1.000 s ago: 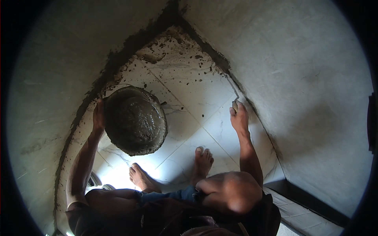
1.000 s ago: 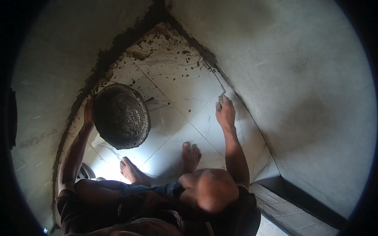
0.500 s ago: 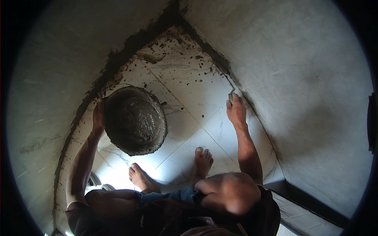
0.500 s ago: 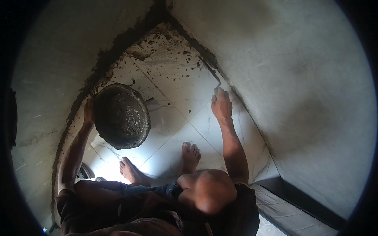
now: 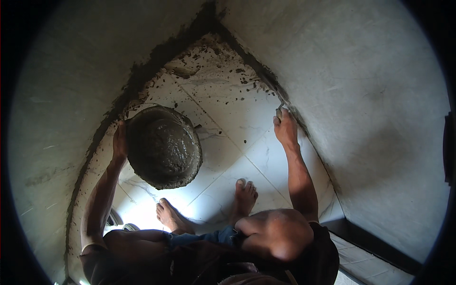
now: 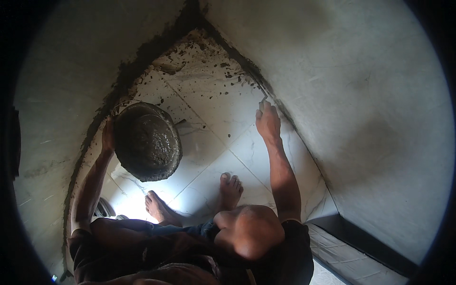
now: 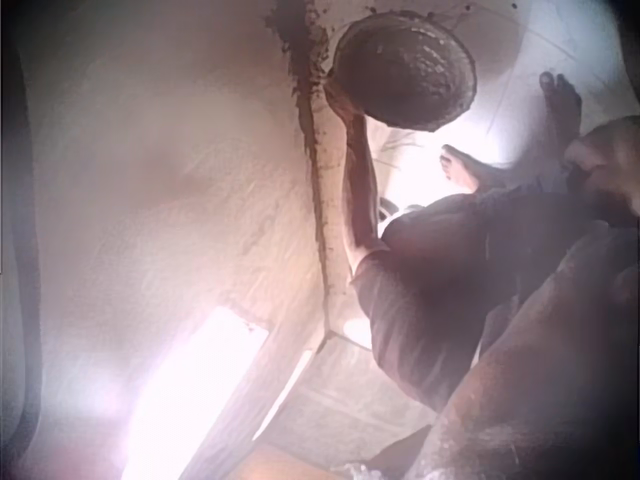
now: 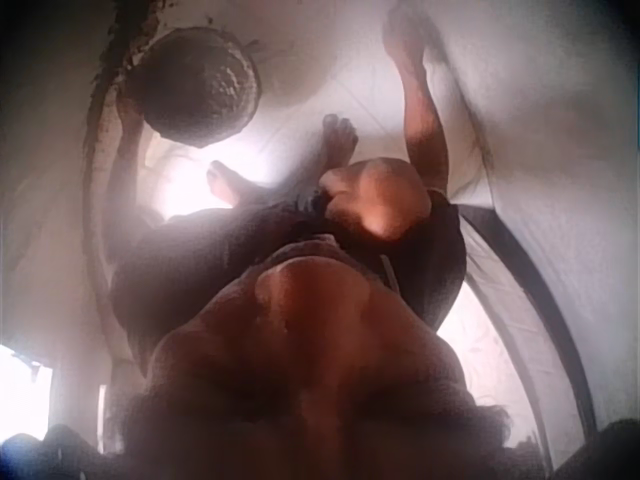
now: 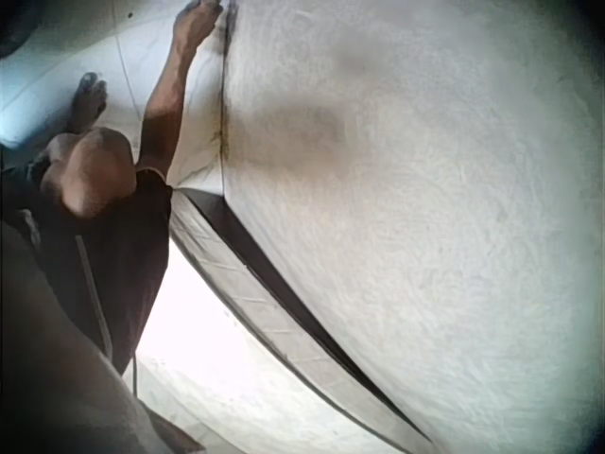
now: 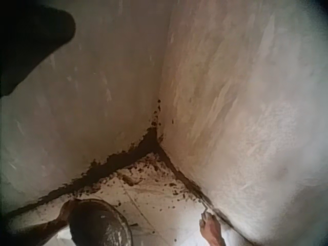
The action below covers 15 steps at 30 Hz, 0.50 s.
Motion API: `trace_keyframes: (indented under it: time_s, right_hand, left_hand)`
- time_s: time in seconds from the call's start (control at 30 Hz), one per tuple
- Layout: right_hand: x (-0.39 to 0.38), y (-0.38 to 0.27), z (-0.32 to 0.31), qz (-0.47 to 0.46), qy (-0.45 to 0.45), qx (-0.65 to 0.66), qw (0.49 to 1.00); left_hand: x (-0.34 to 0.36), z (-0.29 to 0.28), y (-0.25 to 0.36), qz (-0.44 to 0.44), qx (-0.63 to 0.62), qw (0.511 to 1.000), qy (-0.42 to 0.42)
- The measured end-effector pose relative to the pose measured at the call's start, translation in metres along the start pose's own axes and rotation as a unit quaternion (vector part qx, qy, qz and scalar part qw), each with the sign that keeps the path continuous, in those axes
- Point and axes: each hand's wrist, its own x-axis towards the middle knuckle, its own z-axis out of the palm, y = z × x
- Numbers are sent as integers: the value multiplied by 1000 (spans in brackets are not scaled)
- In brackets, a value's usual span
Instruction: The person scoops cement from a bucket using a trowel and applies it along the floor edge, smoothing the cement with the trowel.
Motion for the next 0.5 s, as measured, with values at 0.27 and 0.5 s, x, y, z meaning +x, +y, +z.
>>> trace_keyframes:
  time_s: [0.27, 0.5]
  right_hand:
    - [-38, -61, -47, -94, 29, 110, 989]
    - [-53, -149, -130, -279, -170, 126, 937]
  left_hand:
    - [2, -12, -9, 16, 32, 999, 3]
    - [-10, -13, -28, 152, 182, 970, 56]
